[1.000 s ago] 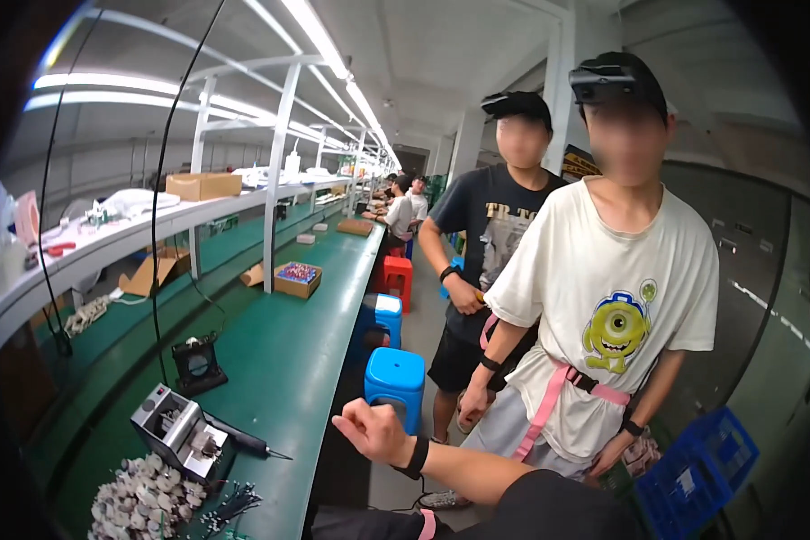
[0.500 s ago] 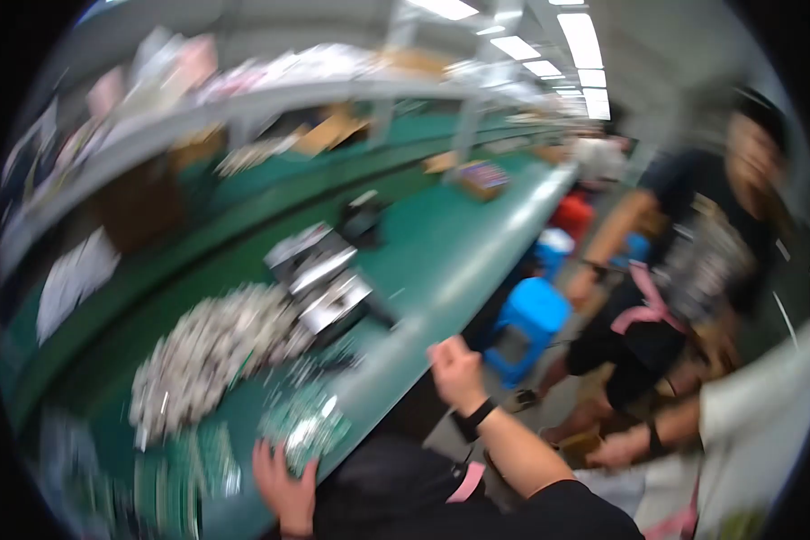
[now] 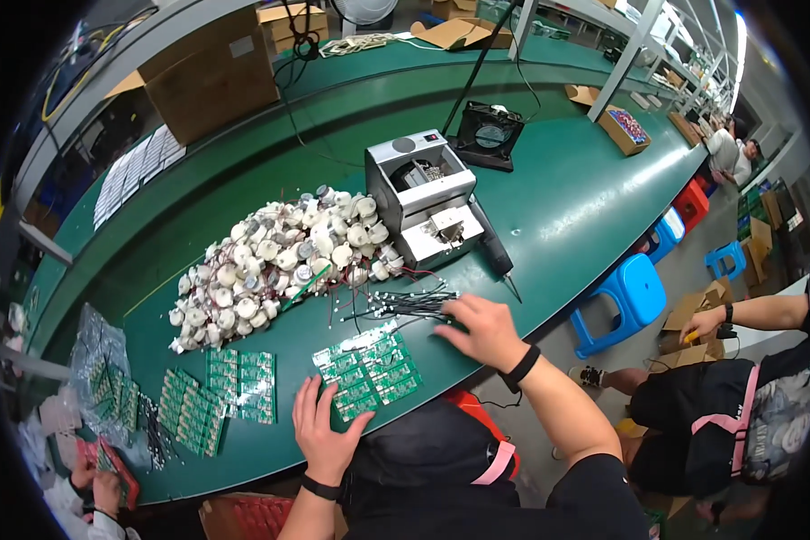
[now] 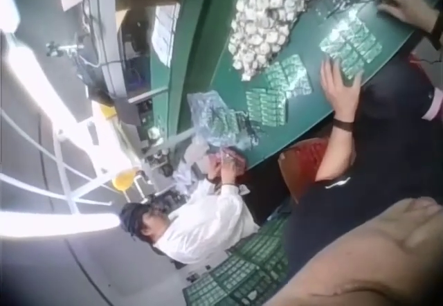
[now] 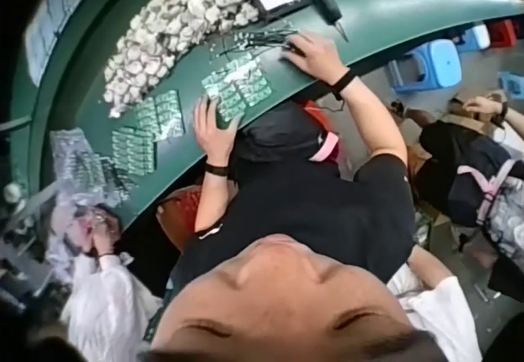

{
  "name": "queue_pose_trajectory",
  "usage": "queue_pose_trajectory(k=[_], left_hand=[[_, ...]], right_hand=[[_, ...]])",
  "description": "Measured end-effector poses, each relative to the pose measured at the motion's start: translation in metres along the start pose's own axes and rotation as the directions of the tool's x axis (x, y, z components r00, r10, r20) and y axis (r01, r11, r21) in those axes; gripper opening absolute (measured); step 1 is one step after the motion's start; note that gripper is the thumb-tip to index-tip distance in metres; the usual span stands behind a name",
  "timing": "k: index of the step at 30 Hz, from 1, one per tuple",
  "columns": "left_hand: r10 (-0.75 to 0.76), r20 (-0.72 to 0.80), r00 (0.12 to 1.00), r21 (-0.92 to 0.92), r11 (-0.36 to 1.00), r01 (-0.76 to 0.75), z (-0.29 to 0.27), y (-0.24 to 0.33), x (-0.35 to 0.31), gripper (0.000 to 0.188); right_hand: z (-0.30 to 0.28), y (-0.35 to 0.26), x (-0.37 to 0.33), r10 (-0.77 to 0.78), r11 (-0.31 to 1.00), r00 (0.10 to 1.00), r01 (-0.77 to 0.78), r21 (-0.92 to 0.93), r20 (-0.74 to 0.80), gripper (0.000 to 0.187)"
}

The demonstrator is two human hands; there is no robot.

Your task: The person picks up a circuit board and a bundle of wires, then inserts the wires into the connectors on the board. After finishing the assembly, the person sets the board aside on the table and repeats the process.

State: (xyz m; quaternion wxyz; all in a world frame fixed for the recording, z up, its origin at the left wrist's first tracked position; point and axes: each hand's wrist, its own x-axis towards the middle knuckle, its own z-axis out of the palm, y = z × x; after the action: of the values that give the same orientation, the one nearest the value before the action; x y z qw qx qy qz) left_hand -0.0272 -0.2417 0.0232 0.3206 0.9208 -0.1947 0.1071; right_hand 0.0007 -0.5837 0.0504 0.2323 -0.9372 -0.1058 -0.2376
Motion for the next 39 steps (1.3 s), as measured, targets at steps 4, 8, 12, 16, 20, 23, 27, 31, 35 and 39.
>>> queue_pose_trajectory(k=[4,8,12,16,20,23,27,31,35,39], left_hand=[[0.009,0.010,1.000,-0.009,1.000,-0.008,0.001,0.004,0.010,0.068],[0.002,0.003,1.000,-0.010,1.000,-0.002,0.003,0.009,0.011,0.069],[-0.024,0.019,1.000,0.008,1.000,0.024,-0.001,0.006,0.004,0.071],[-0.062,-0.007,0.998,0.052,0.997,0.062,0.002,0.013,0.003,0.070],[-0.074,-0.058,0.996,0.077,0.994,0.079,0.009,0.025,0.012,0.069],[-0.100,-0.069,0.993,0.079,0.991,0.105,0.006,0.027,0.000,0.068],[-0.112,-0.032,0.993,0.062,0.992,0.113,0.004,0.033,-0.004,0.067],[-0.079,-0.041,0.996,0.034,0.996,0.081,0.002,0.050,0.009,0.066],[-0.133,0.014,0.991,-0.319,0.939,0.130,-0.004,0.092,0.024,0.057],[-0.214,0.318,0.924,-0.758,0.528,0.383,0.007,0.119,0.026,0.042]], right_hand=[[0.019,-0.005,0.012,-0.042,0.999,0.997,0.040,-0.029,-0.071,0.024],[0.023,0.004,0.004,-0.019,0.998,1.000,0.019,-0.060,0.004,0.019],[0.017,0.013,0.003,0.034,0.992,0.996,-0.023,-0.121,0.088,0.015],[0.010,0.019,0.015,0.008,0.991,0.990,0.011,-0.135,0.139,0.013],[0.001,0.035,0.033,-0.072,0.974,0.963,0.124,-0.189,0.259,0.010],[-0.016,0.033,0.040,-0.109,0.983,0.967,0.139,-0.117,0.230,0.010],[-0.044,0.031,0.035,-0.128,0.983,0.959,0.089,0.159,0.252,0.010],[-0.065,-0.004,0.026,0.234,0.331,0.659,-0.745,0.579,0.715,0.011],[-0.051,-0.040,0.012,0.254,-0.046,0.700,-0.681,0.731,0.668,0.013],[-0.041,-0.051,-0.003,0.294,0.013,0.737,-0.639,0.769,0.608,0.013]])
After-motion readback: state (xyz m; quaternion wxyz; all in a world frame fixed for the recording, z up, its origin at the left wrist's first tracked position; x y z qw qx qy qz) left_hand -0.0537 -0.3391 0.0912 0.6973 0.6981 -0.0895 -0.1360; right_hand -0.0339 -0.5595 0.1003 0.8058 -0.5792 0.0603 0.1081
